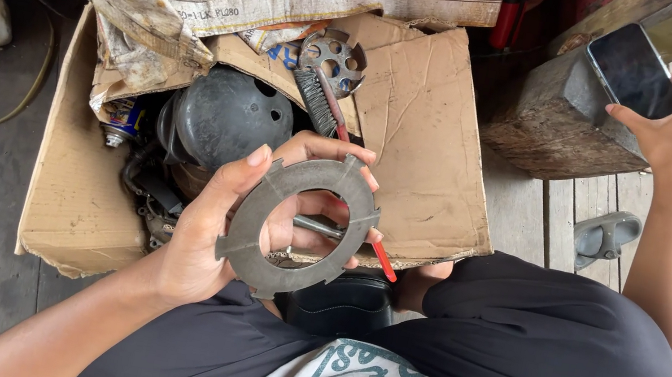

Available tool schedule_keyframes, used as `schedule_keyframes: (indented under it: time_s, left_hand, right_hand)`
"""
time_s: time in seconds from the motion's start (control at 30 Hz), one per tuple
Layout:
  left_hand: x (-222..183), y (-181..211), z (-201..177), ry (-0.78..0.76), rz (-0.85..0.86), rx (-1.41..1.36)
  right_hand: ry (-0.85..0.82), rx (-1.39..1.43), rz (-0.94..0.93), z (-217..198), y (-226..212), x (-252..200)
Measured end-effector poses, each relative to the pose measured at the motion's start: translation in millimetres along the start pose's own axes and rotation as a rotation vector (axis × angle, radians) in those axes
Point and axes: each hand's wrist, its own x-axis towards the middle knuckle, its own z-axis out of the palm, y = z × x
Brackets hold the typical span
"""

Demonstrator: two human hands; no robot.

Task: Cleaning a circular metal motorcycle part using a toothbrush to remove grime

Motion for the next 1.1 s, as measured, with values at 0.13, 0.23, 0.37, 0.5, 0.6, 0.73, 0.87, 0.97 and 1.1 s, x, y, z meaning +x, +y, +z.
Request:
schedule_keyframes:
  time_s: [0.13, 0.23, 0.37, 0.5, 0.6, 0.73, 0.87, 0.97, 1.1]
  left_hand:
    - [-1.0, 1.3, 1.1, 0.002, 0.006, -0.016]
    - [-2.0, 1.4, 0.8, 0.011, 0.001, 0.015]
    - [-3.5, 1.1, 2.0, 0.005, 0.014, -0.001]
    - [-6.3, 2.3, 3.6, 0.018, 0.016, 0.024]
    - [-8.7, 3.6, 2.9, 0.003, 0.028, 0.024]
    - [-10.1, 1.7, 0.4, 0.018, 0.029, 0.013]
    - [-13.2, 2.9, 1.8, 0.024, 0.047, 0.022]
    - [-14.9, 3.5, 2.1, 0.023, 0.051, 0.019]
    - [-17.2, 5.3, 4.0, -0.003, 0.083, 0.05]
  right_hand:
    - [-0.065, 0.052, 0.117, 7.7, -0.4, -3.4]
    - [-0.075, 0.129, 0.106, 15.0, 11.3, -5.9]
    - [-0.107, 0.225, 0.108, 19.5, 20.0, -5.4]
    - [-0.053, 0.19, 0.075, 22.7, 23.9, -7.8]
    - [0.058, 0.122, 0.137, 20.8, -1.1, -14.6]
    - [0.107, 0.115, 0.074, 12.2, -28.8, -18.6]
    - [0.097, 0.083, 0.104, 11.1, -35.0, -19.4]
    - [0.072, 0.08, 0.159, 10.5, -36.6, -19.7]
    - [-0.012, 0.133, 0.346, 13.9, -29.2, -12.9]
